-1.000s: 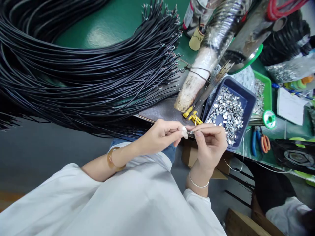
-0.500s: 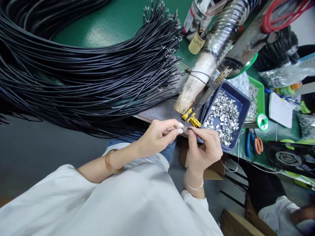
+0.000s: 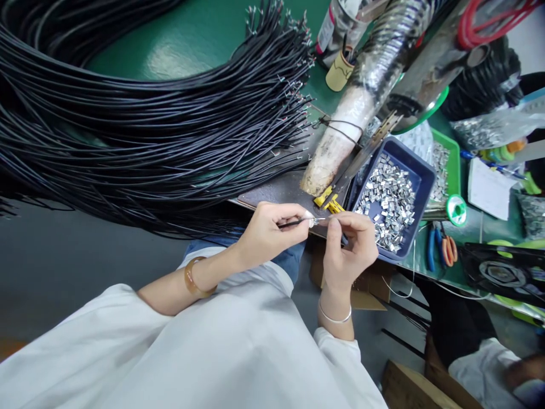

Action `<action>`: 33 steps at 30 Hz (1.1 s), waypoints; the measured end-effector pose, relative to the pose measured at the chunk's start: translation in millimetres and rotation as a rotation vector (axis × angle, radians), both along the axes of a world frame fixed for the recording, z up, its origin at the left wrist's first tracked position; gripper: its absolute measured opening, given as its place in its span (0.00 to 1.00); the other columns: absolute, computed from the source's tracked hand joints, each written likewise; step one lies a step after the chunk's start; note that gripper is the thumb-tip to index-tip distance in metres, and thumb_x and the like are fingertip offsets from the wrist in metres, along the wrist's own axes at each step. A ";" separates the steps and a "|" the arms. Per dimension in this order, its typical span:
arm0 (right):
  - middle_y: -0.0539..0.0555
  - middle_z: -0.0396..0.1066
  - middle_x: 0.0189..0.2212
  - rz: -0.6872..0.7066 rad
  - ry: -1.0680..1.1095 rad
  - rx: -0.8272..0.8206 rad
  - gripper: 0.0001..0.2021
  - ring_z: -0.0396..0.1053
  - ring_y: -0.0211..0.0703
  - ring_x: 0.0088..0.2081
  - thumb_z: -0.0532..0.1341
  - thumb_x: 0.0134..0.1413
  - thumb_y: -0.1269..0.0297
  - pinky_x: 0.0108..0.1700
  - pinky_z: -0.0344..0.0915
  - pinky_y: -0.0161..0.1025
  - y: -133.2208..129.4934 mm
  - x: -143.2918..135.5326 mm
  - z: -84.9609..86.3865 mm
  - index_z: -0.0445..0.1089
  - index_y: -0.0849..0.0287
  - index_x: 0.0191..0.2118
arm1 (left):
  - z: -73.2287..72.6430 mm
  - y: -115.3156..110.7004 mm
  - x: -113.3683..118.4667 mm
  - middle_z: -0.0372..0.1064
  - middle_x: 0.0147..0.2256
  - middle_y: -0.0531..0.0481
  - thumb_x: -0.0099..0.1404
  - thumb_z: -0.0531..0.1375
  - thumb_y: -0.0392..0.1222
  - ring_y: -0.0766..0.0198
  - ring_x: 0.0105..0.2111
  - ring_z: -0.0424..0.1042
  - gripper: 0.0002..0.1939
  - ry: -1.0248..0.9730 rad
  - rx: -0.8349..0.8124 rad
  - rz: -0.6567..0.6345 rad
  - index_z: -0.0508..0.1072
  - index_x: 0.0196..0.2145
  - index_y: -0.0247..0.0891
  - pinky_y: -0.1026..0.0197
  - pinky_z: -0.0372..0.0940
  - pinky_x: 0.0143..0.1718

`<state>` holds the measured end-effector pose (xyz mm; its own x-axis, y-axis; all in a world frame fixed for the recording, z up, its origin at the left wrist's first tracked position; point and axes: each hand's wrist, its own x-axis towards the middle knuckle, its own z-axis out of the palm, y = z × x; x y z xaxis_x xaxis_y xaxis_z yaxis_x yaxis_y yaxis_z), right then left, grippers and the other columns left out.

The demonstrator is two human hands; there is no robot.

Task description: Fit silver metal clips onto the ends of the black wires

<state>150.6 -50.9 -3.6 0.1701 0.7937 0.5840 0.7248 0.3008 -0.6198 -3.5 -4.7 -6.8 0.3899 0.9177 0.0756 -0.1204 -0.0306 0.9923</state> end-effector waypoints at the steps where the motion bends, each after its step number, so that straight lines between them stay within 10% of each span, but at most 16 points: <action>1: 0.49 0.74 0.35 -0.004 -0.013 0.034 0.05 0.76 0.39 0.38 0.63 0.59 0.71 0.38 0.74 0.37 -0.1 -0.2 -1.6 0.70 0.55 0.39 | 0.7 0.2 1.1 0.59 0.19 0.57 0.63 0.60 0.36 0.74 0.20 0.52 0.08 -0.007 -0.016 0.009 0.77 0.28 0.32 0.69 0.50 0.20; 22: 0.50 0.79 0.39 -0.049 -0.095 0.112 0.09 0.78 0.39 0.39 0.68 0.53 0.76 0.41 0.78 0.38 5.6 -9.2 4.1 0.74 0.54 0.38 | 5.7 9.7 10.2 0.75 0.27 0.50 0.59 0.64 0.36 0.70 0.27 0.70 0.03 -0.130 -0.167 0.053 0.78 0.30 0.33 0.69 0.67 0.30; 33: 0.50 0.79 0.38 0.001 -0.081 0.037 0.09 0.79 0.39 0.38 0.63 0.58 0.74 0.37 0.77 0.36 -8.7 5.9 -6.8 0.69 0.54 0.42 | 8.5 10.2 3.7 0.56 0.19 0.57 0.59 0.63 0.36 0.74 0.20 0.53 0.05 -0.049 -0.232 -0.073 0.74 0.27 0.32 0.69 0.50 0.21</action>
